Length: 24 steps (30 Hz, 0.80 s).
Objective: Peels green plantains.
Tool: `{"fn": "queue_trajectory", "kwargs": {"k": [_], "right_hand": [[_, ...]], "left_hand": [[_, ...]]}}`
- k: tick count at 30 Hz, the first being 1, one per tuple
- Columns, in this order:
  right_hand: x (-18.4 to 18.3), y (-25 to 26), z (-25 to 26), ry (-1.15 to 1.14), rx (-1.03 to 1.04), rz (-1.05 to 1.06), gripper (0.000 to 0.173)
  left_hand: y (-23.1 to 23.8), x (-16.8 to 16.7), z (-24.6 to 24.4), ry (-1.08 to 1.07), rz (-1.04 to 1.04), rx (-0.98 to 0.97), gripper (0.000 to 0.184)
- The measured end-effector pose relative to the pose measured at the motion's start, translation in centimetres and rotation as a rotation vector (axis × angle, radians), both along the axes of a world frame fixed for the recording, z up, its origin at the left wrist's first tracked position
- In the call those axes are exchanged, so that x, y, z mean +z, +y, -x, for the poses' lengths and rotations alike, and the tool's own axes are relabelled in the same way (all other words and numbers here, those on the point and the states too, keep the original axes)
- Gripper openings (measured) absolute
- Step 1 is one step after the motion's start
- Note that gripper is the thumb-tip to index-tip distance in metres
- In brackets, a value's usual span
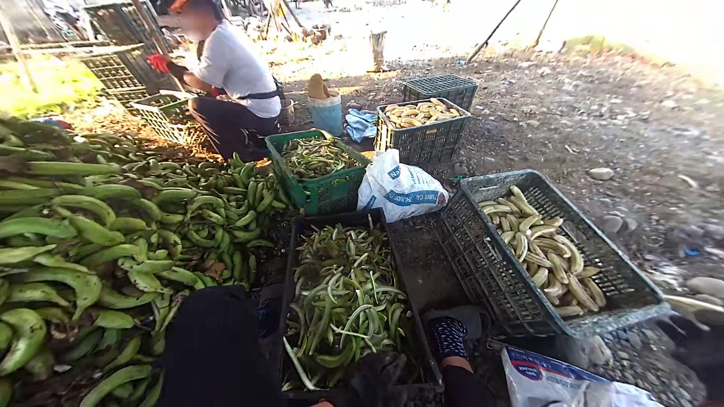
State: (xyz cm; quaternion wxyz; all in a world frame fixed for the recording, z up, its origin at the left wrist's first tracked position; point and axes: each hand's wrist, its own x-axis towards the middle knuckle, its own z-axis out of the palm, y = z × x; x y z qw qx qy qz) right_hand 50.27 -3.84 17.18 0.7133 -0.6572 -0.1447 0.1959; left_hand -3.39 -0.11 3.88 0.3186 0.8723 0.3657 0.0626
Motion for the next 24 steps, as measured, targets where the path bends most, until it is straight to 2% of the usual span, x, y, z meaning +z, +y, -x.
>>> {"fn": "queue_trajectory", "kwargs": {"k": [2,4,7,9,10,12,14,16,18,21,24], "right_hand": [[1.2,2.4,2.5,-0.012,-0.03,0.03,0.044],[3.0,2.8,9.6,-0.013,0.021,0.008,0.041],[2.9,0.8,22.1,0.081,0.272,-0.025,0.016],[-0.4,-0.9,28.8,0.273,0.599,-0.174,0.023],[-2.6,-1.7,31.9,0.375,0.691,-0.239,0.024],[-7.0,-3.1,37.5,0.632,0.682,-0.344,0.022],[-10.2,-4.3,42.3,0.788,0.568,-0.387,0.031],[-12.3,-4.7,45.1,0.879,0.517,-0.441,0.039],[-13.0,-4.7,46.9,0.989,0.432,-0.412,0.03],[-13.3,-4.8,47.4,1.028,0.409,-0.33,0.032],[-13.9,-4.6,46.9,1.009,0.412,-0.332,0.033]], "left_hand": [[1.2,1.9,0.4,-0.024,-0.006,0.24,0.064],[3.6,2.0,0.5,0.074,0.045,0.397,0.071],[5.4,1.3,0.5,0.362,0.112,0.304,0.076],[5.4,3.6,0.2,0.531,0.179,0.217,0.069],[5.5,4.4,-0.1,0.587,0.198,0.184,0.066],[5.9,1.5,0.2,0.534,0.078,0.187,0.068],[6.8,-0.6,1.7,0.484,0.021,0.194,0.077],[7.9,-0.2,3.2,0.506,0.062,0.233,0.079],[8.5,0.6,4.1,0.533,0.106,0.255,0.077],[9.0,0.5,5.4,0.476,0.12,0.274,0.082],[8.6,0.5,6.9,0.339,0.129,0.455,0.09]]}}
